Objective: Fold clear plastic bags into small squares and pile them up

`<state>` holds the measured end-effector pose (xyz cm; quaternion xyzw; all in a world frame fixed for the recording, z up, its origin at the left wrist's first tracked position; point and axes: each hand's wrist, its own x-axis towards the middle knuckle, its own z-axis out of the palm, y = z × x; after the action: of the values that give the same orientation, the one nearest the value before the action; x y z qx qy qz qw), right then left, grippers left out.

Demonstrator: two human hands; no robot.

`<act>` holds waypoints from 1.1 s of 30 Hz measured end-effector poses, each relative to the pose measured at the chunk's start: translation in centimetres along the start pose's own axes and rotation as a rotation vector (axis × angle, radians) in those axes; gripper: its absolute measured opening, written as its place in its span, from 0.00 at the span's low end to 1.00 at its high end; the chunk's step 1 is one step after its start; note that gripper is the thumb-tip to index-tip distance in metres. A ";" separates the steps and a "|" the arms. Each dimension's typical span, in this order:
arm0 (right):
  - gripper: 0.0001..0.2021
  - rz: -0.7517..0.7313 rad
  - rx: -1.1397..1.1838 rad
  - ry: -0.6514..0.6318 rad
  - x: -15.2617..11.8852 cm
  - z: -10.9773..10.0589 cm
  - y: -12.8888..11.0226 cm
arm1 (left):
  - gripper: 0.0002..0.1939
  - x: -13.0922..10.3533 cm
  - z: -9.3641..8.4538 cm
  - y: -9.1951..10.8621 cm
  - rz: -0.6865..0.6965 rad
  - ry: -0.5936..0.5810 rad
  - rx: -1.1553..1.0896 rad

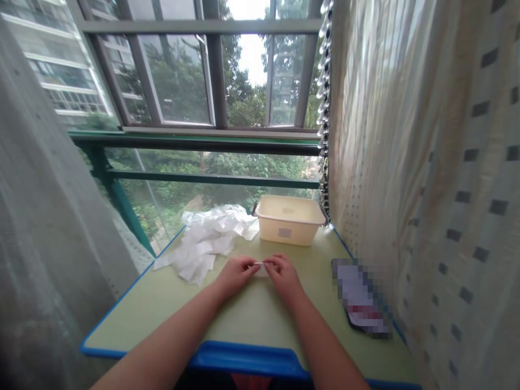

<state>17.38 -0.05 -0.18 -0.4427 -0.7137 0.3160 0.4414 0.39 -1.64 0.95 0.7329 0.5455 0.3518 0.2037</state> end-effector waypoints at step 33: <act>0.07 0.470 -0.483 -0.521 22.8 -6.0 -5.3 | 0.18 2.4 0.9 -2.0 -0.367 0.156 -0.223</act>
<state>15.98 18.88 14.66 -0.5894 -0.7346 0.3329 0.0458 0.15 1.36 -0.26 0.5648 0.6417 0.4226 0.3011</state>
